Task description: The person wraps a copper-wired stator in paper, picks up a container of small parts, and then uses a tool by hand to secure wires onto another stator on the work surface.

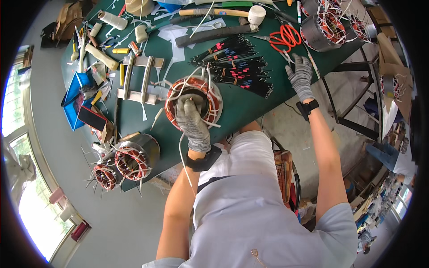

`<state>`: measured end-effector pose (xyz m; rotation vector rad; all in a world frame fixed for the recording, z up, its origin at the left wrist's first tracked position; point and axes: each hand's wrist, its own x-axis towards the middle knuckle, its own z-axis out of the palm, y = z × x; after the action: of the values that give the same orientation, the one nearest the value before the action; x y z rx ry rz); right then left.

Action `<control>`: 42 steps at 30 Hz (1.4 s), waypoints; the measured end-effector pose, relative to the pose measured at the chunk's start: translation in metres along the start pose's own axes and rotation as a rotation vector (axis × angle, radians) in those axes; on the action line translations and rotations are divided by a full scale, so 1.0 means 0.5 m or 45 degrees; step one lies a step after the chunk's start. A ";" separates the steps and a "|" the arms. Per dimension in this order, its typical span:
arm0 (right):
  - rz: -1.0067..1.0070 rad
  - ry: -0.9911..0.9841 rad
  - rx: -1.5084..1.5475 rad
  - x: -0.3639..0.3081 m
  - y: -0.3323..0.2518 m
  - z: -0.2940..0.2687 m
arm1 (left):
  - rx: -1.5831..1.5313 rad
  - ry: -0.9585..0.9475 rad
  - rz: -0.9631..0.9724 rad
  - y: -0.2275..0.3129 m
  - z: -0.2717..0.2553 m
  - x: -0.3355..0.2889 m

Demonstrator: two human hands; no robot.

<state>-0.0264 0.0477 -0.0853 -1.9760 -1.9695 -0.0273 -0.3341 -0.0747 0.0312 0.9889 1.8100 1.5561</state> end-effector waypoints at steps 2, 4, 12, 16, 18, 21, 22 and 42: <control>-0.269 0.027 -0.148 0.031 -0.035 -0.022 | 0.008 0.053 -0.016 0.020 0.010 -0.006; -0.330 -0.215 -0.031 0.038 -0.067 -0.007 | 0.057 0.092 -0.056 0.027 0.019 -0.009; -0.631 -0.374 0.507 0.124 -0.190 0.084 | 0.117 0.407 -0.134 0.031 0.065 -0.007; -0.759 -0.724 0.069 0.169 -0.227 0.097 | 0.109 0.652 0.136 0.024 0.083 -0.013; -0.803 -0.721 -0.027 0.172 -0.230 0.111 | 0.066 0.638 0.163 0.044 0.087 -0.044; -0.887 -0.659 -0.168 0.176 -0.218 0.127 | 0.941 0.562 0.724 0.057 0.079 -0.095; -1.051 -0.605 -0.235 0.180 -0.198 0.148 | 1.232 0.515 0.912 0.063 0.075 -0.118; -1.093 -0.703 0.011 0.213 -0.250 0.071 | 1.357 -0.538 0.292 -0.191 0.323 0.074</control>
<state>-0.1524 0.1564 -0.0626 -1.0416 -3.0126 0.3434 -0.2438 0.0432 -0.0891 1.8561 2.2201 0.2941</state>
